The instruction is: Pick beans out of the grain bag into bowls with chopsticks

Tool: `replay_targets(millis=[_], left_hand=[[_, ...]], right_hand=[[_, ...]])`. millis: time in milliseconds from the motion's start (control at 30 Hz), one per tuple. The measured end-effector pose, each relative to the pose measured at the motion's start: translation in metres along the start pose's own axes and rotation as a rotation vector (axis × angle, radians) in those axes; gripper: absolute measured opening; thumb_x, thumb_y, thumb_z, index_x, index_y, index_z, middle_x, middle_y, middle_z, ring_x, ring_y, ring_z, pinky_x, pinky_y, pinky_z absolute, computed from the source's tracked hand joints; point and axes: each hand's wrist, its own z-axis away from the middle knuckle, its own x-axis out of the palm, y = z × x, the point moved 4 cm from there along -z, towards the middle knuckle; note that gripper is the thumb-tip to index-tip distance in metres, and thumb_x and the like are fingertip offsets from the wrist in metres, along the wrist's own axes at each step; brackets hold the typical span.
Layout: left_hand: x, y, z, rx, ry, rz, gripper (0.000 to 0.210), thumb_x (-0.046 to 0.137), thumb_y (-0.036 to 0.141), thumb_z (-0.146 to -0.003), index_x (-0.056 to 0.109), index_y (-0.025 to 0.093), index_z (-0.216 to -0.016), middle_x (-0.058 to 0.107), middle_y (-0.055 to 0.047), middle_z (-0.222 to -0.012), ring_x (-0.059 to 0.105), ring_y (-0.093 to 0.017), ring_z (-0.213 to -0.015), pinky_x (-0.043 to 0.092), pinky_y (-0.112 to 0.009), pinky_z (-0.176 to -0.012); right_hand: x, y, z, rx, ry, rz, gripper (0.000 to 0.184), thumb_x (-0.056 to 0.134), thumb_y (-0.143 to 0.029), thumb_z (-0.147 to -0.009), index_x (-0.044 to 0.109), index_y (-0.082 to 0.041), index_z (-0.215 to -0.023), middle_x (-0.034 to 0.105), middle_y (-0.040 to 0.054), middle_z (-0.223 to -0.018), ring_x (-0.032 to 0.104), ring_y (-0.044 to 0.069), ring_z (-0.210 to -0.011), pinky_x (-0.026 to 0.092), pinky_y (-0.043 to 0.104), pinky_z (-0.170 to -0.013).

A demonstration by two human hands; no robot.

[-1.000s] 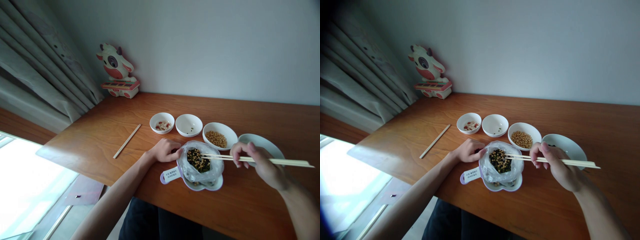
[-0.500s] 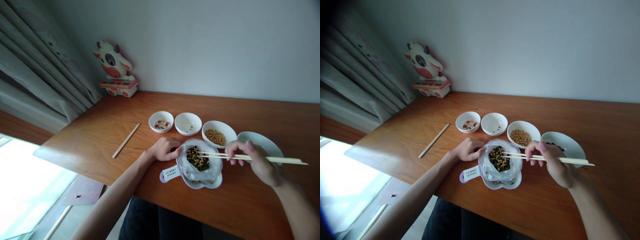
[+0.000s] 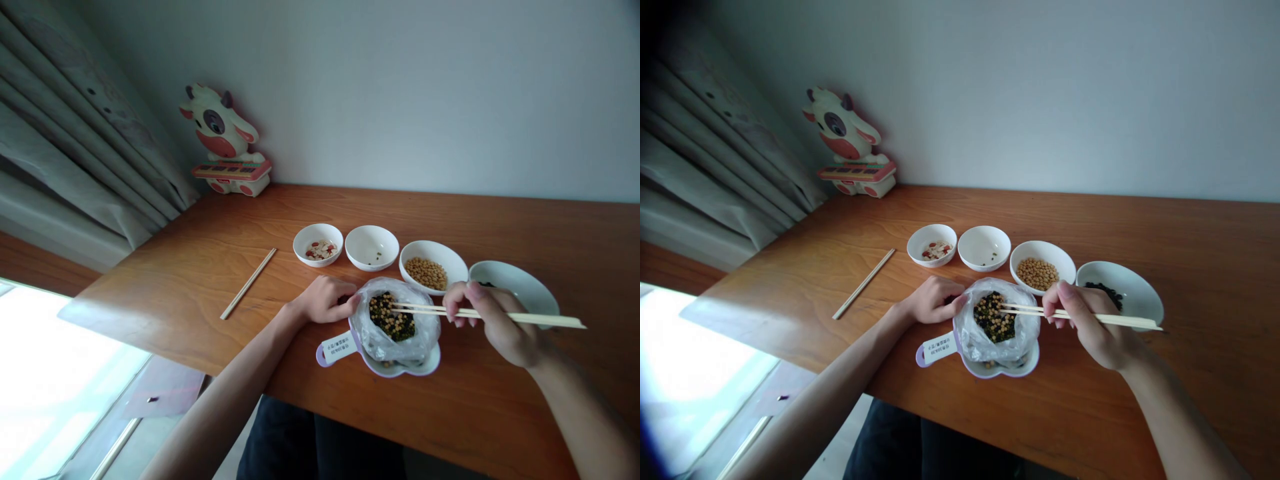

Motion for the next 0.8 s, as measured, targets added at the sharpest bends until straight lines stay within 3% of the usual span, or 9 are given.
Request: replay_targets(millis=[600,800], left_hand=[[0.001,-0.001,0.000,-0.006,-0.017,0.003,0.047,0.038,0.045,-0.110,0.052,0.017,-0.074,0.058,-0.002,-0.069,0.047,-0.011,-0.059,0.035,-0.026,-0.059],[0.001,-0.001,0.001,-0.024,-0.005,-0.020,0.047,0.039,0.046,-0.109,0.052,0.018,-0.074,0.057,-0.001,-0.067,0.046,-0.011,-0.058,0.034,-0.026,-0.059]], right_hand=[[0.002,-0.003,0.005,-0.094,0.145,-0.104,0.058,0.035,-0.051,-0.109,0.072,-0.024,-0.073,0.066,0.0058,-0.070,0.059,0.019,-0.063,0.045,0.035,-0.061],[0.002,0.008,0.003,-0.071,0.069,-0.111,0.069,0.022,-0.061,-0.108,0.069,-0.024,-0.073,0.064,0.0059,-0.068,0.057,0.020,-0.063,0.045,0.036,-0.062]])
